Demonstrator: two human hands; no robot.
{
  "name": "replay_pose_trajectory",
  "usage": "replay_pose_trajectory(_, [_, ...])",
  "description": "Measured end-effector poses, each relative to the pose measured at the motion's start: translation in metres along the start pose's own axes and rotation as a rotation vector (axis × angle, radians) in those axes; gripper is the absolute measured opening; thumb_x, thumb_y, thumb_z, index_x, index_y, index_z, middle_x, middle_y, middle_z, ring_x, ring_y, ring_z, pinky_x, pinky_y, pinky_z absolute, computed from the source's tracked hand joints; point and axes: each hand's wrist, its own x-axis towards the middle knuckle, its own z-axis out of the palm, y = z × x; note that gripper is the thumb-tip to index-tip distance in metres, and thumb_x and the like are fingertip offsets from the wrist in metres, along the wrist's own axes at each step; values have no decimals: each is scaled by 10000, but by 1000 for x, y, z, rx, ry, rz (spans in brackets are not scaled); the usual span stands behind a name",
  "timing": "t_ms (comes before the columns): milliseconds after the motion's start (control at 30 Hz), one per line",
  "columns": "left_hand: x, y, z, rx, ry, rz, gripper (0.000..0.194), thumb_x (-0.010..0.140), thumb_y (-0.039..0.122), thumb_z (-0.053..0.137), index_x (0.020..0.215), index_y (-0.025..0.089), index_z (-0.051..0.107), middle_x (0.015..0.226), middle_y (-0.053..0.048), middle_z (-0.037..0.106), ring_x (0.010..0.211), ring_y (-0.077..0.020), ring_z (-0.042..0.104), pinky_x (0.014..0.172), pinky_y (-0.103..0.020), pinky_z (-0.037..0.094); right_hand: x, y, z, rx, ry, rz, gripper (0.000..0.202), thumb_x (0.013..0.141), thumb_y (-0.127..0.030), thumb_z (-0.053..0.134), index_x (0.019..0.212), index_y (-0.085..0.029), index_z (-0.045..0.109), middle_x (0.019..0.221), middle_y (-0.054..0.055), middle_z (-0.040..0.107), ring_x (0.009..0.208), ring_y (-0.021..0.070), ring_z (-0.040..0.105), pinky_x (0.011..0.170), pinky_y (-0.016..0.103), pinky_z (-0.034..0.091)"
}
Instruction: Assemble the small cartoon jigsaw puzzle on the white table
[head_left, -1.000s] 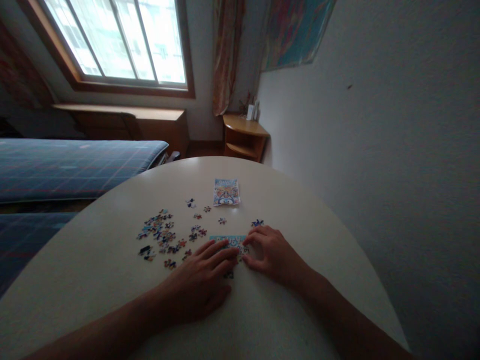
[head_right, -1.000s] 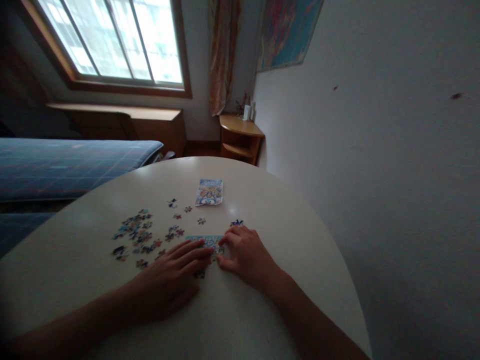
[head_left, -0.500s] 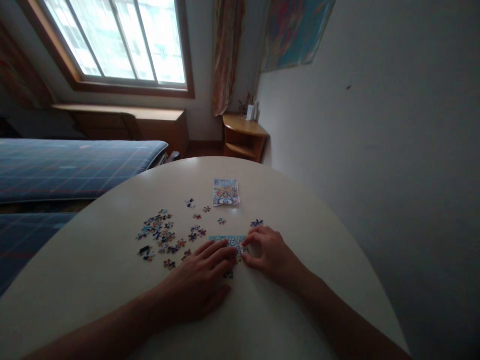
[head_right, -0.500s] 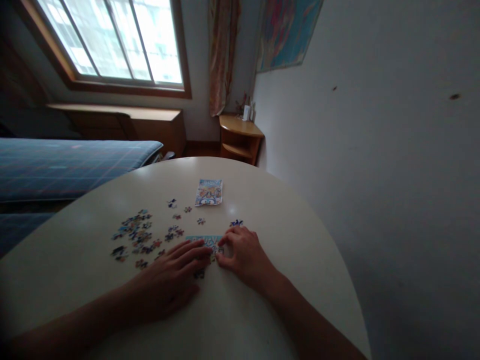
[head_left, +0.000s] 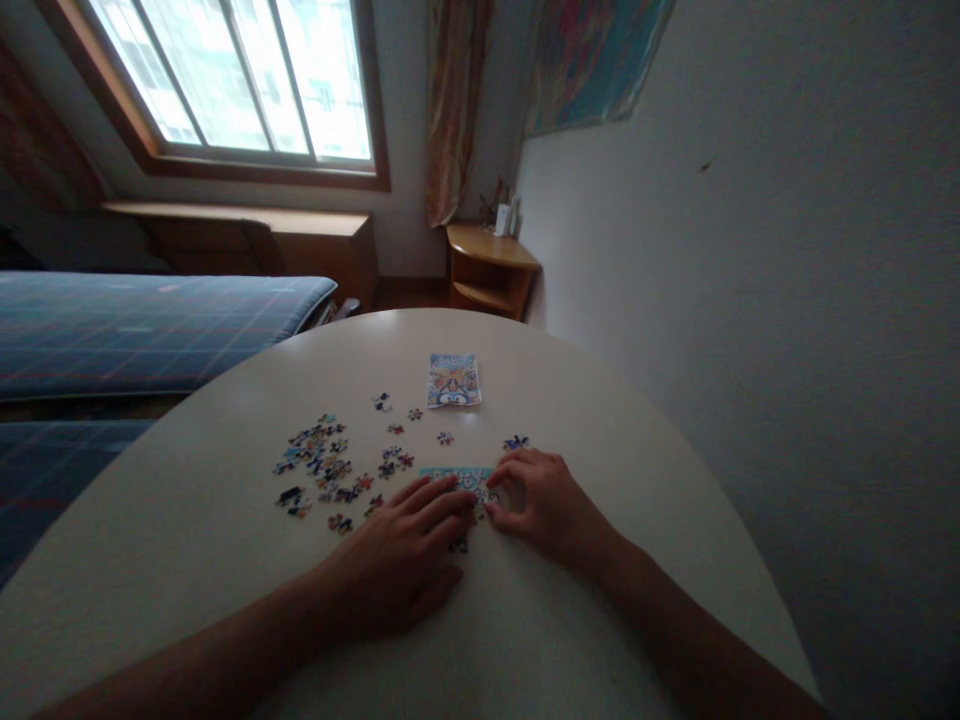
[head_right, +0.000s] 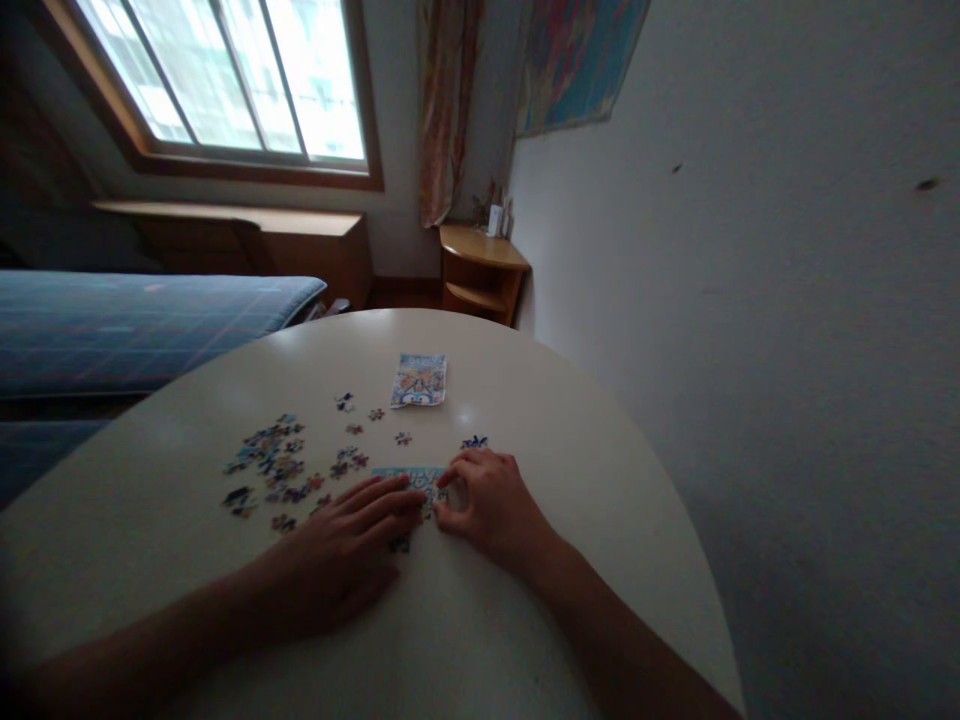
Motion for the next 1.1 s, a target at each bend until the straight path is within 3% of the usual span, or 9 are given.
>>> replay_pose_trajectory(400, [0, 0, 1, -5, 3, 5, 442, 887, 226, 535, 1323, 176, 490, 1444, -98, 512, 1385, -309, 398, 1170, -522, 318, -1, 0, -6, 33, -7, -47, 185, 724, -139, 719, 895, -207, 700, 869, 26, 755, 850, 196, 688, 883, 368, 464])
replay_pose_trajectory(533, [-1, 0, 2, -33, 33, 3, 446, 887, 221, 534, 1329, 187, 488, 1435, -100, 521, 1385, -303, 403, 1173, -520, 310, -1, 6, -10, 128, -46, -8, 165, 788, -148, 658, 919, -215, 734, 799, 10, 754, 752, 167, 696, 777, 310, 519])
replay_pose_trajectory(833, [0, -1, 2, -10, 6, 4, 448, 879, 221, 544, 1322, 183, 490, 1444, -90, 510, 1390, -300, 392, 1174, -515, 313, -2, 14, -14, 340, -103, 78, 199, 869, -264, 627, 1012, -221, 759, 984, 46, 783, 869, 201, 736, 826, 339, 577])
replay_pose_trajectory(1100, [-1, -1, 2, -26, 25, -2, 444, 890, 223, 535, 1330, 192, 491, 1436, -95, 520, 1385, -300, 403, 1170, -509, 319, -2, 19, -7, 344, -6, 80, 199, 867, -290, 652, 1028, -236, 756, 987, 41, 780, 908, 210, 733, 864, 358, 568])
